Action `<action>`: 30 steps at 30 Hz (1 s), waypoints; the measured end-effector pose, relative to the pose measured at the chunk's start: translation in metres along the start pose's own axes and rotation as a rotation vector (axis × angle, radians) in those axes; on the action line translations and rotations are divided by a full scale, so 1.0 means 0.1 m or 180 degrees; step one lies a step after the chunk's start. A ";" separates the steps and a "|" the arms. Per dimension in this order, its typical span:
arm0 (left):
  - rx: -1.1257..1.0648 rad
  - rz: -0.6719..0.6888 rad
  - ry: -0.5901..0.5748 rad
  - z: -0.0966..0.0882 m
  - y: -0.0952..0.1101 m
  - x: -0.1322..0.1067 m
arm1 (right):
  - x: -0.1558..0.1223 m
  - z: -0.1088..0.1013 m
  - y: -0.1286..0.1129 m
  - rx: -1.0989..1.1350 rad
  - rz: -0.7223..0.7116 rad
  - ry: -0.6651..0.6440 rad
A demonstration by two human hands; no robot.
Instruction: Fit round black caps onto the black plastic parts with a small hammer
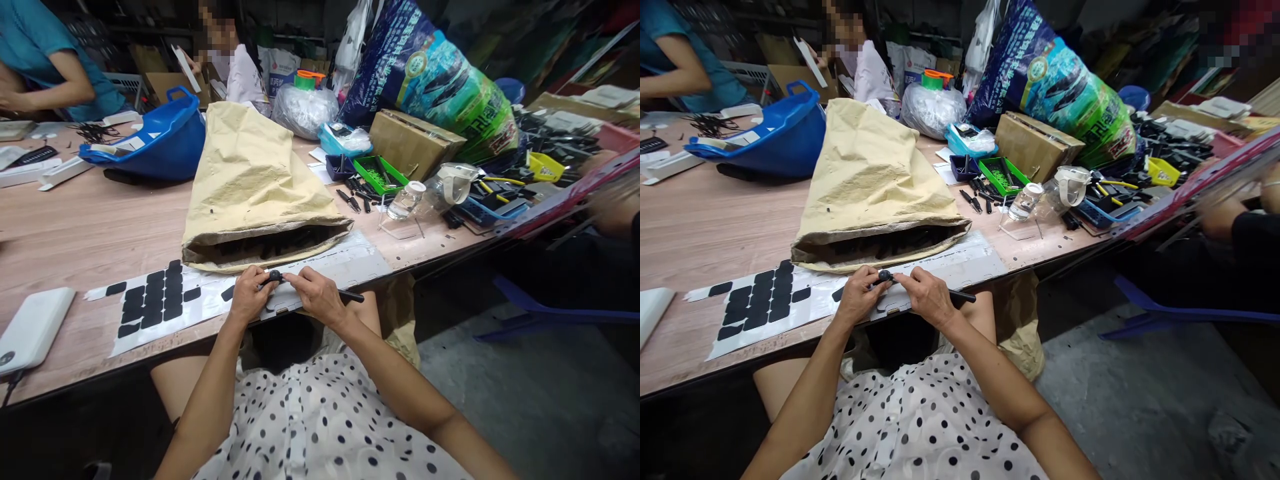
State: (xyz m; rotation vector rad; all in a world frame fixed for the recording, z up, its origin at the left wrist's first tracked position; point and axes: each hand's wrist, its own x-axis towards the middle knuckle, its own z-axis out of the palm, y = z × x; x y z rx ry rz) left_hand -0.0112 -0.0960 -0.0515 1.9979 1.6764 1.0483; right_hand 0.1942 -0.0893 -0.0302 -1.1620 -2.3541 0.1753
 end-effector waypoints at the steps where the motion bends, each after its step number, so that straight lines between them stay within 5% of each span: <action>1: 0.0003 -0.0008 0.0003 0.00 0.00 0.00 | 0.00 0.00 0.01 -0.0030 0.0022 -0.0004; 16: -0.0031 -0.0143 0.0036 0.04 -0.06 -0.01 | 0.04 -0.05 0.23 0.0195 0.0377 0.0383; 24: 0.0146 -0.0042 -0.0056 0.04 -0.05 -0.01 | 0.26 -0.01 0.63 -0.0441 0.0271 0.0060; 30: 0.0200 -0.0134 -0.0079 0.04 -0.06 -0.02 | 0.23 0.08 0.68 -0.0551 0.0315 0.0115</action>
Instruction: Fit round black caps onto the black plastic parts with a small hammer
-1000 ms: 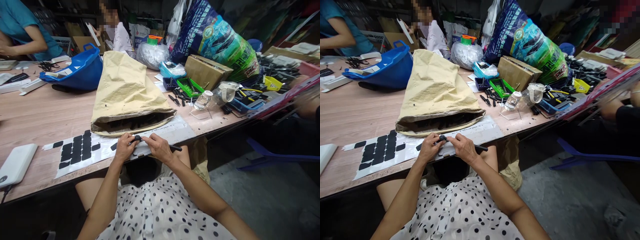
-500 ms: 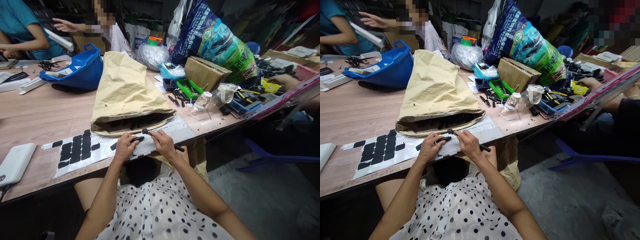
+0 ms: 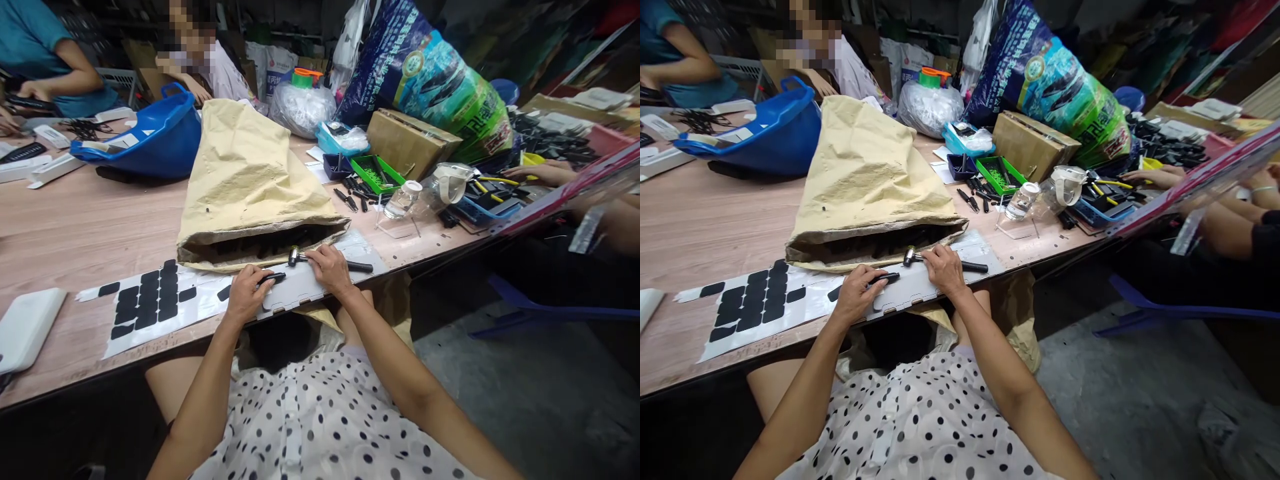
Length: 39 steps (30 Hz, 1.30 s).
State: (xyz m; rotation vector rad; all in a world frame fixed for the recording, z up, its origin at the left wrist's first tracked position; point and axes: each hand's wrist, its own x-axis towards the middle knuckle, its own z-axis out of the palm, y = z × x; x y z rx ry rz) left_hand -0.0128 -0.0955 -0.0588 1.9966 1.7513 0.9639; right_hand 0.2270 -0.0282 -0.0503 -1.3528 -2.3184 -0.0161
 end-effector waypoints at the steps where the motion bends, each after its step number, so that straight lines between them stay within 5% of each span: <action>1: 0.0017 -0.0001 0.0002 0.00 0.00 0.00 | 0.00 0.00 0.00 0.0001 -0.0002 -0.0002; 16: 0.0069 0.0092 0.0130 -0.01 -0.02 0.01 | 0.02 -0.07 -0.06 0.0107 0.0158 -0.0115; 30: -0.0161 0.0100 -0.0002 -0.02 -0.02 0.02 | -0.21 -0.31 -0.53 0.0898 -0.0125 0.0386; 39: -0.0210 0.0022 0.0005 -0.01 -0.02 0.04 | -0.23 -0.29 -0.49 0.0575 0.0183 -0.0035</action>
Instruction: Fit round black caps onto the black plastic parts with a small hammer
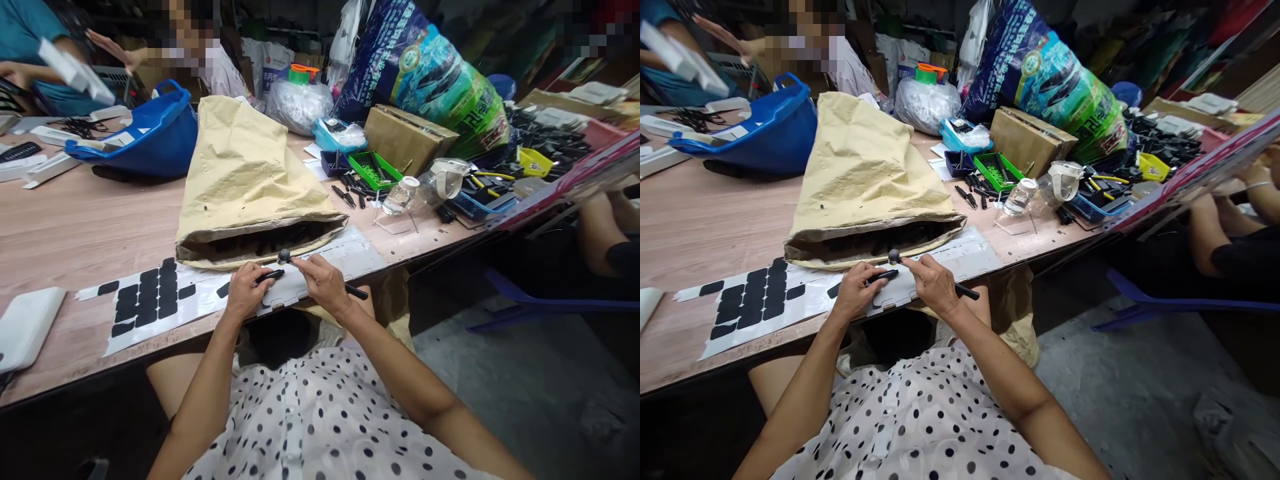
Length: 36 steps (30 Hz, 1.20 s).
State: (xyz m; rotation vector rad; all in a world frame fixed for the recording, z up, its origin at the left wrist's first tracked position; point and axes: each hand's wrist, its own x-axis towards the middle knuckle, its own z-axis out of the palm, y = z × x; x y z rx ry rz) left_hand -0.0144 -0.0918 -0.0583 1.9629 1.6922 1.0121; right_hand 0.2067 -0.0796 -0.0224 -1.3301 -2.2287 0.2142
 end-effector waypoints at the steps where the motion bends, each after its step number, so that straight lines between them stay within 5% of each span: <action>1: 0.0011 0.0000 -0.0002 0.00 0.00 0.00 | 0.03 -0.01 0.02 0.0030 0.0067 0.0026; 7: 0.0059 0.0022 -0.0007 -0.01 -0.01 -0.01 | 0.14 0.05 0.24 -0.0109 0.0465 0.0035; 13: 0.0123 0.0033 0.0011 -0.01 -0.03 -0.02 | 0.12 0.16 0.39 -0.0348 0.0327 0.0134; 36: 0.0293 0.0105 0.0118 -0.02 0.01 -0.02 | 0.15 0.17 0.38 -0.0329 0.0370 0.0206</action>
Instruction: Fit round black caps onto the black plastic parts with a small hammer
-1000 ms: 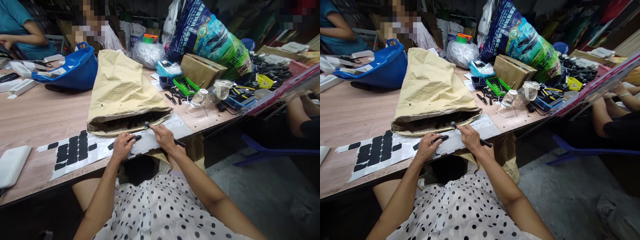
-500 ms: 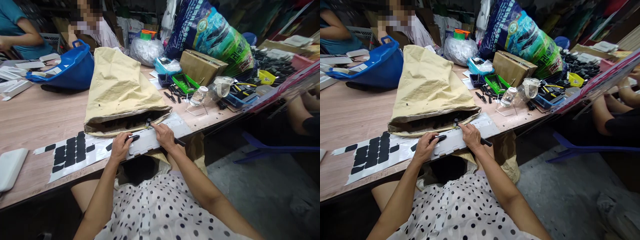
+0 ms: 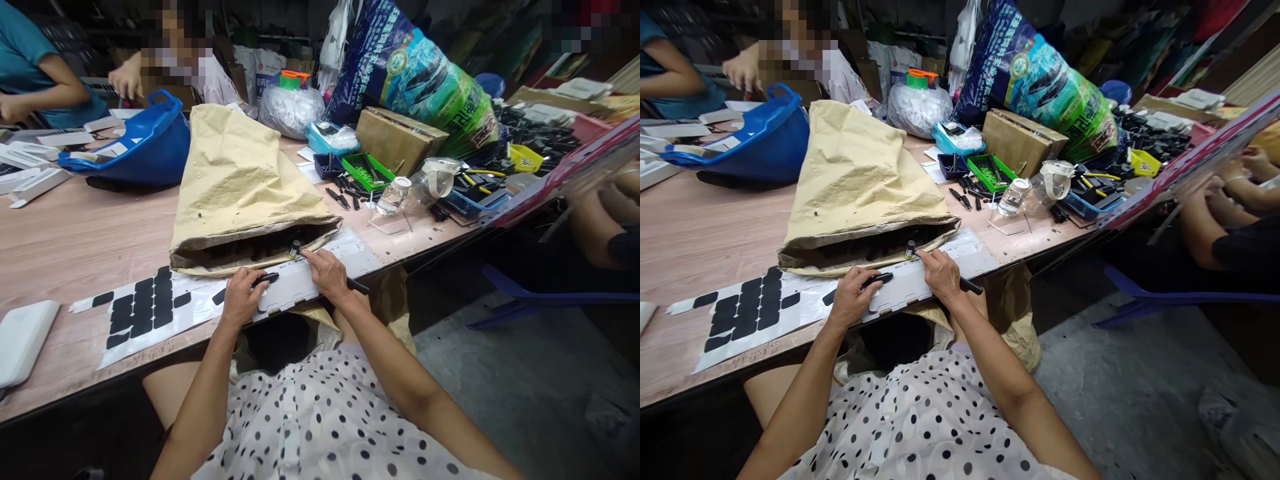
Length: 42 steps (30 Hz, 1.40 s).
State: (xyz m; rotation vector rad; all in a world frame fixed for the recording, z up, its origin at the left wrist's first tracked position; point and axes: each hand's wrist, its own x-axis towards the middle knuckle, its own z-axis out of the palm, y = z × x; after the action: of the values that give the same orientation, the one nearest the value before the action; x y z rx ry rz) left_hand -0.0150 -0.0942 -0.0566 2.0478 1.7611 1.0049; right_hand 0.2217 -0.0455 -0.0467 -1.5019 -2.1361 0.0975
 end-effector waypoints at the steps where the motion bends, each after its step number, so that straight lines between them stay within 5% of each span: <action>1: -0.0015 0.0010 -0.0011 0.00 0.00 0.00 | -0.01 -0.01 0.00 0.0056 -0.0016 0.0031; 17: -0.0271 0.0032 0.0079 0.01 0.03 0.00 | -0.19 -0.19 -0.41 0.0243 -0.0738 -0.0029; 36: -0.0158 0.0007 0.0002 -0.01 0.02 0.00 | 0.00 0.03 0.04 -0.0304 -0.0489 0.0019; 42: -0.0352 0.0504 -0.0130 -0.10 0.30 -0.25 | 0.00 0.04 0.02 -0.0294 -0.0434 0.0014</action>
State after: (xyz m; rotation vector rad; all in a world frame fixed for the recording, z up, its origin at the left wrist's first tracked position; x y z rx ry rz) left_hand 0.0009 -0.1267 -0.0393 2.1483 1.5079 1.0710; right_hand 0.2213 -0.0440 -0.0513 -1.4001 -2.2600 -0.0535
